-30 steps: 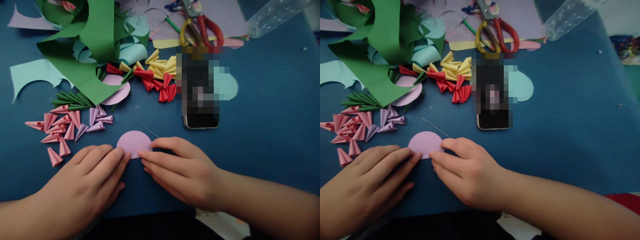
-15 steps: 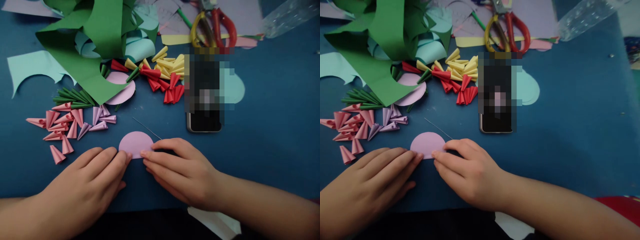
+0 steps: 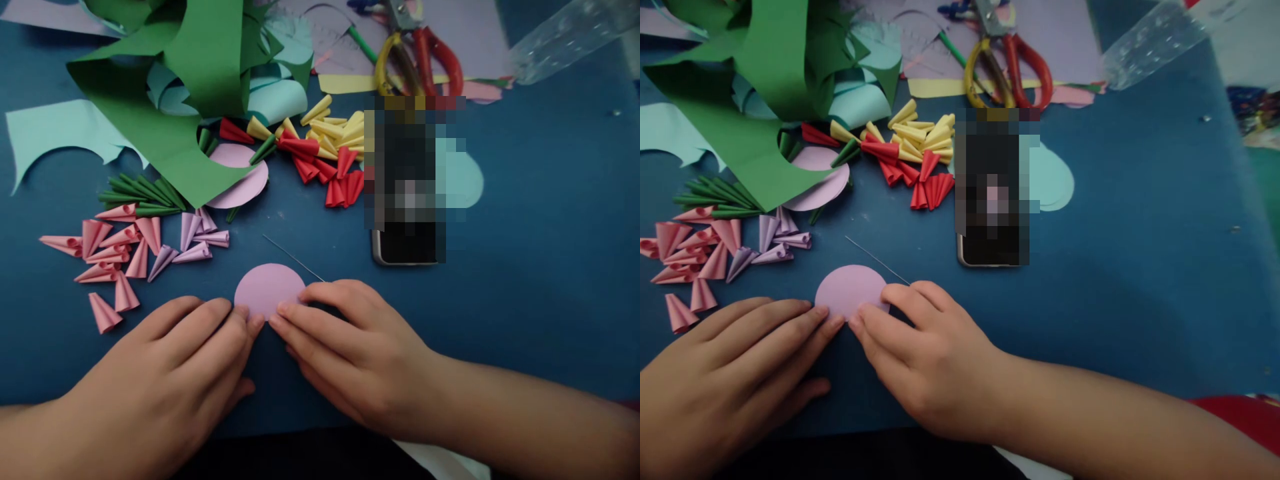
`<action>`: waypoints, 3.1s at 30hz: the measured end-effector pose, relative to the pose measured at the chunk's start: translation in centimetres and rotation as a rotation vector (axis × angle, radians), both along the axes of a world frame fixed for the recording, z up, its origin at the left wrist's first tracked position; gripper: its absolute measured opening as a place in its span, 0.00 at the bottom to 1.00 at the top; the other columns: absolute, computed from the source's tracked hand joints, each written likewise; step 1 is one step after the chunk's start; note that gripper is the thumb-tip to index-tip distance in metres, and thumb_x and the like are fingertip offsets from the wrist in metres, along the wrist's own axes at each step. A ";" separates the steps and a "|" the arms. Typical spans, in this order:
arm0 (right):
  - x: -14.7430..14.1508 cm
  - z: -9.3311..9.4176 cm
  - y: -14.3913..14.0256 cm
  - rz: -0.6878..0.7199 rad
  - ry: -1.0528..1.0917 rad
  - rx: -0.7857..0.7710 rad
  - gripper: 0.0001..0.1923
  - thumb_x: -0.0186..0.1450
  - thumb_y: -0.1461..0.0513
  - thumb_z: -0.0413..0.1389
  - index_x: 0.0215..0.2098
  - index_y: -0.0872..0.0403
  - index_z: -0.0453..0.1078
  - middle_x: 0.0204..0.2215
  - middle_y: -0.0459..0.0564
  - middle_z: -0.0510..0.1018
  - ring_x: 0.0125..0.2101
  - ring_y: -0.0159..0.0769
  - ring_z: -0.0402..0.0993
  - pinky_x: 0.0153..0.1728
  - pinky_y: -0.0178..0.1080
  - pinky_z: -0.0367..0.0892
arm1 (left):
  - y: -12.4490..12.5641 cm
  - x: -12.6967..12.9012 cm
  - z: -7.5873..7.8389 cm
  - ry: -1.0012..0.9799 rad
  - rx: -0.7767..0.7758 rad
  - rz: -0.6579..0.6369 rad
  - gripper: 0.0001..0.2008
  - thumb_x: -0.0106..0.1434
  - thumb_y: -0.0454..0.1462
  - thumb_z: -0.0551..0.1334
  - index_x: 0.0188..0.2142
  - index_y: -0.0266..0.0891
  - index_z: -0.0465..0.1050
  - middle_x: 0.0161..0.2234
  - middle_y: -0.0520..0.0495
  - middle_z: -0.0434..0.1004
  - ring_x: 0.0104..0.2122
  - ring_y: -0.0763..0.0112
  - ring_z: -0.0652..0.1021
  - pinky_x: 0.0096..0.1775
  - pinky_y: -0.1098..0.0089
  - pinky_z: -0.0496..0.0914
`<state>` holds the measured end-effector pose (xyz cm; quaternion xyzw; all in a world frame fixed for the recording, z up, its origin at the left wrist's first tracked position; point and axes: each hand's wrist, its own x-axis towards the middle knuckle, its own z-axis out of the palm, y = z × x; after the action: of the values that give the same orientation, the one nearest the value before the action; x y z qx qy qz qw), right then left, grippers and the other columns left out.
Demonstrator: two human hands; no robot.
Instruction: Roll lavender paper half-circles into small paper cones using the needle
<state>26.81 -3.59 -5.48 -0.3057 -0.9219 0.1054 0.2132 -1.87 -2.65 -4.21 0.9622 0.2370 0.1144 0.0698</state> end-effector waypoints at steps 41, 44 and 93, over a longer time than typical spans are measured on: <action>-0.1 0.3 1.3 0.173 0.147 -0.022 0.17 0.84 0.68 0.48 0.48 0.58 0.79 0.35 0.52 0.87 0.35 0.38 0.80 0.35 0.44 0.74 | 0.1 -1.1 0.9 -0.022 -0.032 -0.071 0.13 0.82 0.30 0.57 0.57 0.33 0.79 0.52 0.40 0.83 0.49 0.51 0.80 0.51 0.51 0.75; -0.2 0.3 1.2 0.141 0.144 -0.060 0.16 0.83 0.68 0.50 0.44 0.55 0.80 0.32 0.49 0.84 0.32 0.36 0.77 0.35 0.41 0.73 | 0.1 -1.0 0.8 -0.026 -0.056 -0.063 0.11 0.81 0.30 0.58 0.57 0.31 0.78 0.51 0.41 0.83 0.47 0.51 0.79 0.49 0.50 0.74; -0.7 -0.8 0.9 0.006 0.085 0.028 0.14 0.81 0.63 0.60 0.55 0.70 0.81 0.47 0.66 0.87 0.48 0.48 0.83 0.48 0.50 0.87 | -0.1 -0.3 0.6 -0.009 0.004 -0.034 0.12 0.84 0.31 0.57 0.60 0.27 0.74 0.52 0.35 0.82 0.50 0.46 0.78 0.50 0.49 0.76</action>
<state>26.07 -2.73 -6.26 -0.2951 -0.9144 0.1061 0.2561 -2.20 -2.76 -3.61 0.9658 0.2200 0.1179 0.0708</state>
